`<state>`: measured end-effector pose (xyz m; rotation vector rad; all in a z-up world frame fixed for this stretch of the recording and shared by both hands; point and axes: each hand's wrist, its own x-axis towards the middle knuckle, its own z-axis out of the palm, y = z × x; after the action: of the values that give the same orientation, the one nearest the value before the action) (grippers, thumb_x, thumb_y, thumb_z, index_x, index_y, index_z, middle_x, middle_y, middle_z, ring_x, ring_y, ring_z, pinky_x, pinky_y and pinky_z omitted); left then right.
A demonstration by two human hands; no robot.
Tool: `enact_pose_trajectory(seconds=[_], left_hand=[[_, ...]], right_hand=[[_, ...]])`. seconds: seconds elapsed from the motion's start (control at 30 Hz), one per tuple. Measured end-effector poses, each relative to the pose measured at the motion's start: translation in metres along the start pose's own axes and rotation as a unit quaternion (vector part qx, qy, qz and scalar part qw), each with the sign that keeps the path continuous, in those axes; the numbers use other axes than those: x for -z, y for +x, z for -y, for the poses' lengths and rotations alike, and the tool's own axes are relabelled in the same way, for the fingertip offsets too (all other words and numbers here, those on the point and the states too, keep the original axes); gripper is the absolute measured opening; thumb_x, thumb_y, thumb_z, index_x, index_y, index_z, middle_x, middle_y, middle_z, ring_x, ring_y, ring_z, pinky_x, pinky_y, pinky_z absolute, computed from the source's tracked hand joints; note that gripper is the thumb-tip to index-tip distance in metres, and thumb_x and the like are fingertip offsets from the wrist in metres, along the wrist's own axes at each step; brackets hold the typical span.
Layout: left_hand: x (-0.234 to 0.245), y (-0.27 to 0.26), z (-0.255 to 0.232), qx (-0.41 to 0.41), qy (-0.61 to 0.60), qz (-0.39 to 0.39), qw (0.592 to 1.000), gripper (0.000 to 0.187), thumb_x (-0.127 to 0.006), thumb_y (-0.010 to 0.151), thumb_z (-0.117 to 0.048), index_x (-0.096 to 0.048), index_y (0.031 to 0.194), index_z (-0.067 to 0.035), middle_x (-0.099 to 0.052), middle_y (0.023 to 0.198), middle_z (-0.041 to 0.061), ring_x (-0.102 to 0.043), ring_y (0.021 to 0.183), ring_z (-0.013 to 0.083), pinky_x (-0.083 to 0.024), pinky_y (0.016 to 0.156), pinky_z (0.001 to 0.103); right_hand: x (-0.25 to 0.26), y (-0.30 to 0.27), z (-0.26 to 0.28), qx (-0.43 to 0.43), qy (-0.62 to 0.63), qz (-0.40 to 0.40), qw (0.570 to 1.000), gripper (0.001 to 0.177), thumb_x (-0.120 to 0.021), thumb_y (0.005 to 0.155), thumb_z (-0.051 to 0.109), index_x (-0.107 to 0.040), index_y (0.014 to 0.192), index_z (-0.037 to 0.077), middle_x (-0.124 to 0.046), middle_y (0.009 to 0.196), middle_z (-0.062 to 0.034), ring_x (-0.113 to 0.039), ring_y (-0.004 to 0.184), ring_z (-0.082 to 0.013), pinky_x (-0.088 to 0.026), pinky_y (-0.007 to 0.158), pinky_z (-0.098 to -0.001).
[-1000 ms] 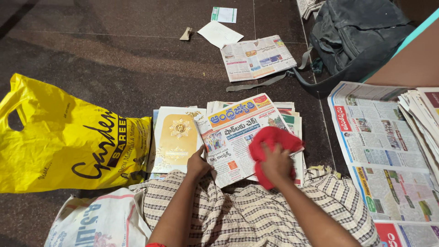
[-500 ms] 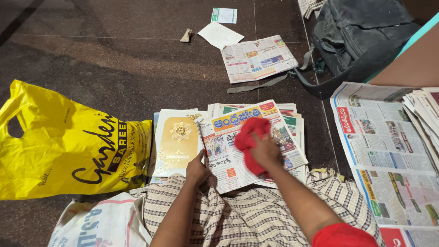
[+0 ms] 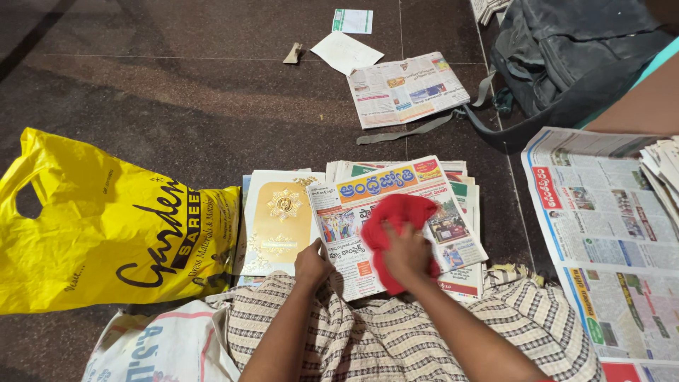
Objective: The person sits on the floor and wipes the surface of newspaper pages with a red cloth. They flip through the pages one by one, cleaning each side before stacking the cleaned newspapers into a pile.
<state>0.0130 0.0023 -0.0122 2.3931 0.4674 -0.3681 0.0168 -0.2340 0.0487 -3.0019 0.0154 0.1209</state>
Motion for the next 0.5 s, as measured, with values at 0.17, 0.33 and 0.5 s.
enact_pose_trajectory(seconds=[0.17,0.33,0.5], left_hand=[[-0.005,0.006,0.008,-0.014,-0.001,-0.011,1.0,0.045,-0.072,0.082,-0.022,-0.068,0.127,-0.015,-0.075,0.11,0.018,-0.069,0.108,0.0376,-0.055,0.095,0.046],[-0.005,-0.001,0.002,-0.017,0.007,-0.008,1.0,0.054,-0.071,0.081,-0.021,-0.062,0.135,-0.019,-0.075,0.107,0.02,-0.069,0.107,0.0389,-0.054,0.095,0.047],[-0.005,-0.003,0.003,-0.01,-0.017,-0.015,1.0,0.083,-0.084,0.064,-0.013,-0.05,0.14,-0.016,-0.074,0.108,0.019,-0.07,0.107,0.0372,-0.054,0.093,0.046]], right_hand=[[-0.014,0.014,0.093,0.137,0.11,0.051,0.983,0.074,-0.081,0.079,0.031,-0.05,0.145,0.039,-0.04,0.148,-0.0102,-0.04,0.134,-0.0402,-0.039,0.105,-0.0608],[-0.022,0.069,0.09,0.096,0.081,0.071,0.99,0.075,-0.077,0.084,0.036,-0.043,0.149,0.044,-0.035,0.154,-0.0083,-0.036,0.138,-0.0418,-0.033,0.109,-0.0636],[-0.014,0.122,0.042,0.015,0.055,0.06,0.997,0.079,-0.076,0.084,0.042,-0.038,0.153,0.046,-0.035,0.154,-0.0067,-0.037,0.141,-0.0406,-0.04,0.107,-0.0613]])
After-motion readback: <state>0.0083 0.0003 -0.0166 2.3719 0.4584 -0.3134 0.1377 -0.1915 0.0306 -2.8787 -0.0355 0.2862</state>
